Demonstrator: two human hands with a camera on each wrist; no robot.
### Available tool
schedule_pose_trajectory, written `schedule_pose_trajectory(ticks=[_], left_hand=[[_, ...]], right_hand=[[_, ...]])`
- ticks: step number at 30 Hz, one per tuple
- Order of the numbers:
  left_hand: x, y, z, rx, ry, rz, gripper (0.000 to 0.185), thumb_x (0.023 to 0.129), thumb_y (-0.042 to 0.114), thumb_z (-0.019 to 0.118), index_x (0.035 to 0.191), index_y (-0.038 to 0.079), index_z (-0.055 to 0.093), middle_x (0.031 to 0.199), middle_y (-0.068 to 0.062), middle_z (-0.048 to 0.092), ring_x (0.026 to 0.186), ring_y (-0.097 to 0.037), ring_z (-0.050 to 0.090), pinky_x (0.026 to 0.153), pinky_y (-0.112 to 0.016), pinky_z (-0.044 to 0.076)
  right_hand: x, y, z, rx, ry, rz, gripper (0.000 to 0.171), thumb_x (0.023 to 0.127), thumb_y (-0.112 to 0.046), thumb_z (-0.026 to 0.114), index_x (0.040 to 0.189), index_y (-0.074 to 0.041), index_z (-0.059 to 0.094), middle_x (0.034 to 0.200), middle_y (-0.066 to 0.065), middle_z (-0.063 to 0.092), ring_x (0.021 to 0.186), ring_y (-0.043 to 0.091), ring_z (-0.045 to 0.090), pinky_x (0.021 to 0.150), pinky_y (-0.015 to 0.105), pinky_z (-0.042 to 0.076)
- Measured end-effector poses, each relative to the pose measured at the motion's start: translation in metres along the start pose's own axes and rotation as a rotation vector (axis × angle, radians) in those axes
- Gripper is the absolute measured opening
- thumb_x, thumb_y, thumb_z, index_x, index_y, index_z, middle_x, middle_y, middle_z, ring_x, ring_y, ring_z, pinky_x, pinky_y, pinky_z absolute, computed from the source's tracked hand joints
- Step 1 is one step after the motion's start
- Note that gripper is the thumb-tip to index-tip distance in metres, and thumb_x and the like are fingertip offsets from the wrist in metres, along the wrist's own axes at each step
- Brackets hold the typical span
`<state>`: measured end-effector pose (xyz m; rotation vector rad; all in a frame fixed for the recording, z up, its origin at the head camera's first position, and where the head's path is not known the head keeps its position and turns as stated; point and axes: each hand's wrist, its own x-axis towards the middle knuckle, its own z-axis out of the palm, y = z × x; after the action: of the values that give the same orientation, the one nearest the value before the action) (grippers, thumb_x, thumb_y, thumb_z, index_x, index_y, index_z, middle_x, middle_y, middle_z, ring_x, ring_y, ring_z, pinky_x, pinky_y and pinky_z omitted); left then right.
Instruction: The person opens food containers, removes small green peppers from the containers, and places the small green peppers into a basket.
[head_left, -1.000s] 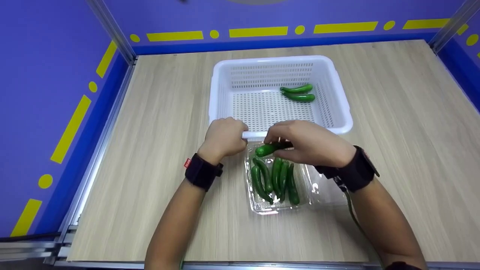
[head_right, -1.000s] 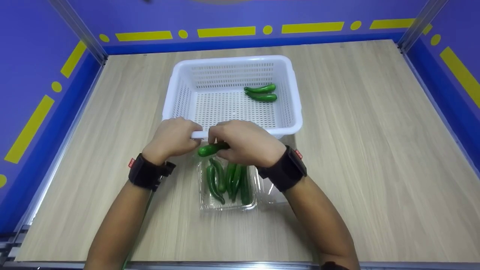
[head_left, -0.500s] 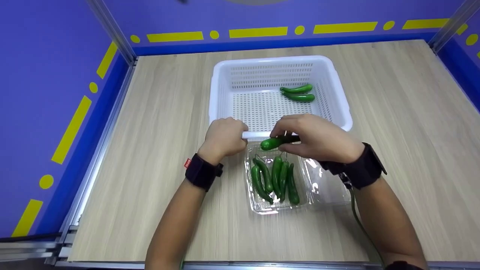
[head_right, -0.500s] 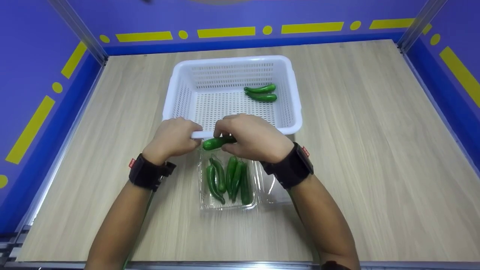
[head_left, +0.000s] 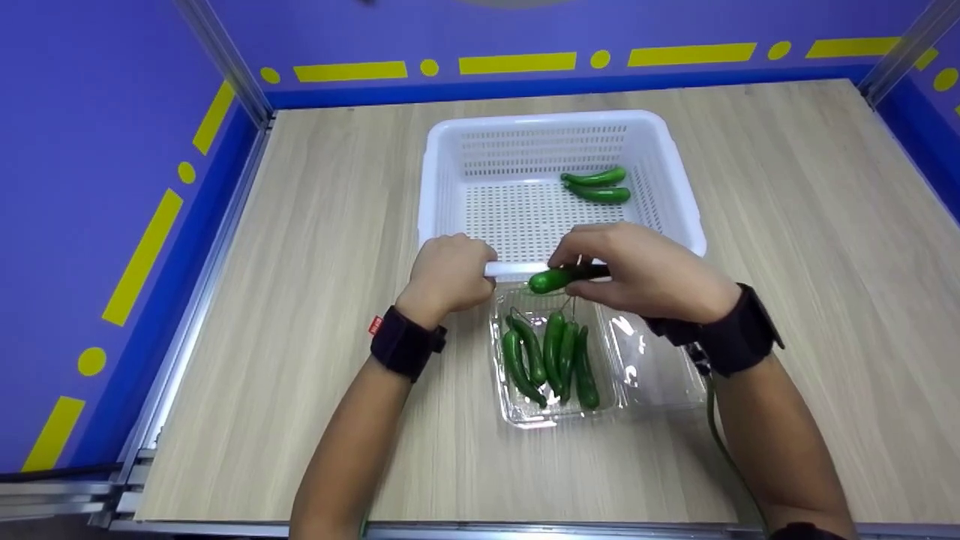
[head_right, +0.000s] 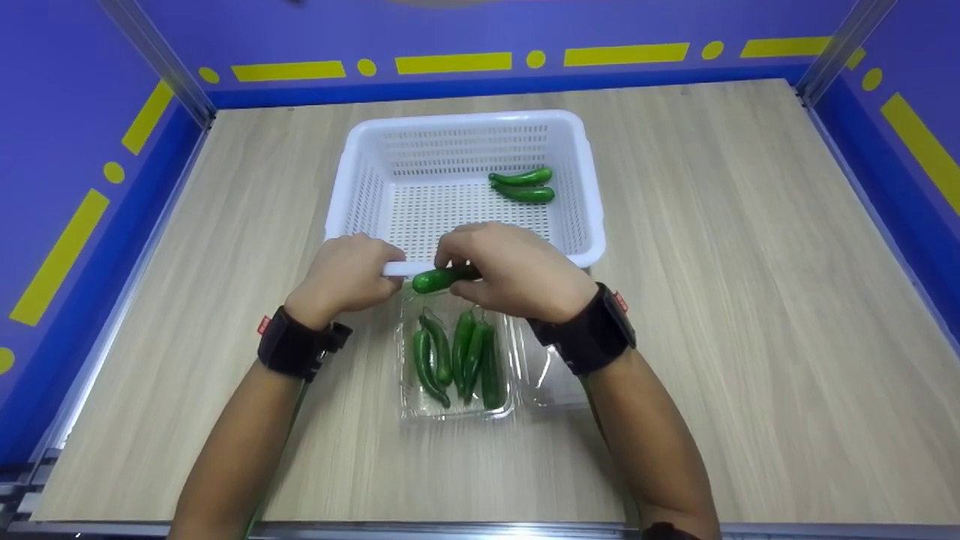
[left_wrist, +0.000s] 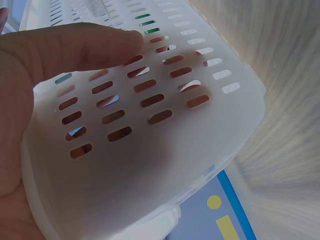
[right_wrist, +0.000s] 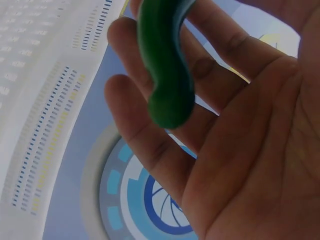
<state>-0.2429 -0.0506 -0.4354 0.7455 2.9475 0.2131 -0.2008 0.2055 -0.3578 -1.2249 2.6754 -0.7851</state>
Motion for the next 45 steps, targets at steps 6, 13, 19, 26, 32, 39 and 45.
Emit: schedule_pose_trajectory(ticks=[6,13,19,26,32,39,45], left_hand=[[0.001,0.000,0.001,0.008,0.011,0.004,0.008,0.080,0.016,0.063,0.072,0.017,0.065,0.070,0.000,0.064,0.066,-0.024,0.061,0.062,-0.046,0.051],[0.000,0.000,0.002,0.006,0.018,0.009,0.009,0.080,0.017,0.064,0.071,0.016,0.065,0.069,0.001,0.063,0.067,-0.024,0.063,0.062,-0.047,0.053],[0.000,-0.001,0.003,0.007,0.017,0.003,0.011,0.081,0.017,0.063,0.070,0.017,0.063,0.068,0.002,0.060,0.066,-0.025,0.063,0.062,-0.047,0.053],[-0.001,-0.001,0.003,0.005,0.016,0.007,0.012,0.081,0.017,0.063,0.069,0.016,0.063,0.067,0.002,0.059,0.066,-0.024,0.062,0.062,-0.046,0.053],[0.000,0.000,0.002,0.006,0.013,0.004,0.010,0.081,0.017,0.063,0.072,0.016,0.066,0.068,0.001,0.062,0.067,-0.023,0.062,0.063,-0.046,0.053],[0.000,0.000,0.002,0.009,0.020,0.011,0.012,0.080,0.016,0.063,0.069,0.017,0.062,0.067,0.003,0.056,0.065,-0.021,0.059,0.061,-0.045,0.052],[-0.001,0.000,0.001,0.006,0.013,0.008,0.011,0.080,0.016,0.063,0.070,0.017,0.062,0.067,0.003,0.057,0.065,-0.021,0.058,0.061,-0.045,0.052]], right_hand=[[-0.011,0.010,-0.013,-0.033,0.102,0.038,0.022,0.088,-0.007,0.075,0.108,-0.015,0.071,0.105,-0.009,0.072,0.096,0.009,0.069,0.085,0.035,0.056],[-0.013,0.019,-0.017,-0.052,0.130,0.046,0.021,0.090,-0.006,0.074,0.109,-0.014,0.072,0.106,-0.007,0.071,0.097,0.011,0.068,0.086,0.036,0.054],[-0.013,0.022,-0.018,-0.054,0.140,0.062,0.021,0.090,-0.006,0.073,0.110,-0.011,0.071,0.106,-0.005,0.072,0.097,0.013,0.070,0.086,0.037,0.056],[-0.013,0.024,-0.018,-0.079,0.177,0.089,0.023,0.091,-0.007,0.073,0.113,-0.008,0.070,0.110,0.001,0.071,0.102,0.018,0.069,0.091,0.041,0.054],[-0.012,0.026,-0.018,-0.080,0.232,0.087,0.026,0.093,-0.008,0.071,0.119,-0.007,0.069,0.115,0.006,0.069,0.108,0.023,0.065,0.095,0.044,0.050],[-0.013,0.030,-0.020,-0.054,0.302,0.102,0.030,0.092,-0.006,0.071,0.122,-0.009,0.069,0.120,0.004,0.068,0.109,0.019,0.065,0.094,0.039,0.051],[-0.011,0.032,-0.020,-0.049,0.350,0.118,0.028,0.093,-0.009,0.072,0.121,-0.009,0.069,0.115,0.001,0.070,0.104,0.015,0.064,0.091,0.035,0.051]])
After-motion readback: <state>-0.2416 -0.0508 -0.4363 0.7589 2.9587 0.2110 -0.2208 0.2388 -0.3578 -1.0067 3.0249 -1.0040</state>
